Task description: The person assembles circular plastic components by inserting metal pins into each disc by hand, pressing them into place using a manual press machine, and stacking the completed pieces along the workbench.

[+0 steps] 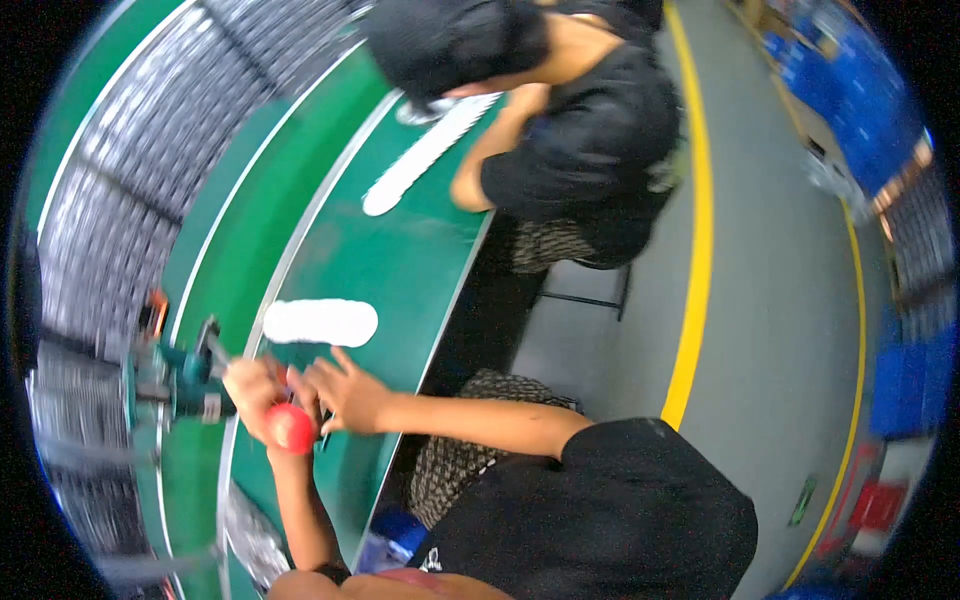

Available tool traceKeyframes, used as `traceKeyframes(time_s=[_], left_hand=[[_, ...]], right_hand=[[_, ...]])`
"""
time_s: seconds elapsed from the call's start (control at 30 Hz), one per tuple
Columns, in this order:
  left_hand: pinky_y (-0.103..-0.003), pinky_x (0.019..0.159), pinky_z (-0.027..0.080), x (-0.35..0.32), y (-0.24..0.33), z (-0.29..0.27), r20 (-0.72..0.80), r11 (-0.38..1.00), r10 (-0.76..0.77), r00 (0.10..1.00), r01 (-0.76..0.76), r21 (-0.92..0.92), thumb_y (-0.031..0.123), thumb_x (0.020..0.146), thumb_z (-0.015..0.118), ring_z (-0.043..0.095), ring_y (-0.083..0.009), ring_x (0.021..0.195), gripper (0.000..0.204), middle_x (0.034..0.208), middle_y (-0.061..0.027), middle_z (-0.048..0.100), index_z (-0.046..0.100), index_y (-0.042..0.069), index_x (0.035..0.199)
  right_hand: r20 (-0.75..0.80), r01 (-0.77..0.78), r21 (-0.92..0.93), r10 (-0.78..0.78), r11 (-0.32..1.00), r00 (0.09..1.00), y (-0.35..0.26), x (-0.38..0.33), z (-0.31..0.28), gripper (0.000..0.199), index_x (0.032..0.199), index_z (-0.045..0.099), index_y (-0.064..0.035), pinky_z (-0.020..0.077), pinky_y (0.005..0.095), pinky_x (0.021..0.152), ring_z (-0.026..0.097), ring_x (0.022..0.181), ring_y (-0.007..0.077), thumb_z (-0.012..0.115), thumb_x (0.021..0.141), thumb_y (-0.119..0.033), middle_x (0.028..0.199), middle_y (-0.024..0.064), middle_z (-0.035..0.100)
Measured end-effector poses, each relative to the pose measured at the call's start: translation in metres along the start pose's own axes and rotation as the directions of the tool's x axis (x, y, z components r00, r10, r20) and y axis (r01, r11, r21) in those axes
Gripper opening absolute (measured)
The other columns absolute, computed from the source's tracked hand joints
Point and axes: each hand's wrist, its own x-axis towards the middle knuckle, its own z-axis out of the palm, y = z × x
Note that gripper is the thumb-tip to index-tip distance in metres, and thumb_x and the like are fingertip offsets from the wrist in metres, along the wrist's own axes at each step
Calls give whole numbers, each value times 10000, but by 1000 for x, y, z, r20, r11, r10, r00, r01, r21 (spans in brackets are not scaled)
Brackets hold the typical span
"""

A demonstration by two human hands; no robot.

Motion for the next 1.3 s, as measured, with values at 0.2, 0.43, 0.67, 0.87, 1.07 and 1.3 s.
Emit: traceKeyframes(time_s=[0.2,0.43,0.67,0.87,1.07,1.3], left_hand=[[-439,947,463,10,10,-66,-348,847,-529,774,505,-167,46,863,535,586,-322,1056,255,1187,-233,543,564,-76,1085],[-418,848,468,-99,-9,-63,-87,700,-555,827,521,488,79,793,656,578,-341,937,274,1008,-203,590,595,-14,1043],[-504,998,370,-129,-43,-46,111,629,-710,695,556,543,171,729,755,448,-428,1193,561,1262,-238,492,545,14,1225],[-443,911,455,-123,-52,-45,74,692,-579,812,442,571,165,684,780,549,-386,1073,572,1193,-213,565,583,2,1195],[-389,785,530,-118,-23,-50,38,724,-513,858,408,557,88,686,744,647,-347,898,456,1063,-186,644,637,-7,1119],[-287,824,478,-143,57,-25,-56,158,-987,148,883,-441,135,916,591,600,-144,899,241,967,-72,663,653,-64,1037]], right_hand=[[66,-9,38,6,999,998,-2,2,-19,908,1405,300,78,130,566,1151,326,1366,378,622,817,-534,1433,212,386],[49,35,70,-38,997,998,-4,6,-28,873,1382,296,102,146,578,1143,334,1360,379,634,834,-488,1427,236,388],[51,32,75,-36,997,998,-4,6,-27,872,1379,292,98,152,579,1142,343,1355,378,645,831,-481,1427,238,387],[39,36,88,-39,995,998,-3,5,-27,871,1382,283,92,153,580,1141,347,1350,385,641,834,-484,1421,239,392],[30,36,108,-39,993,999,-4,8,-30,861,1384,289,85,170,574,1135,356,1340,389,656,833,-467,1405,246,403],[-269,133,389,-25,912,963,-22,-19,-68,881,1384,355,54,453,441,949,535,1140,375,798,728,-334,1288,239,500]])
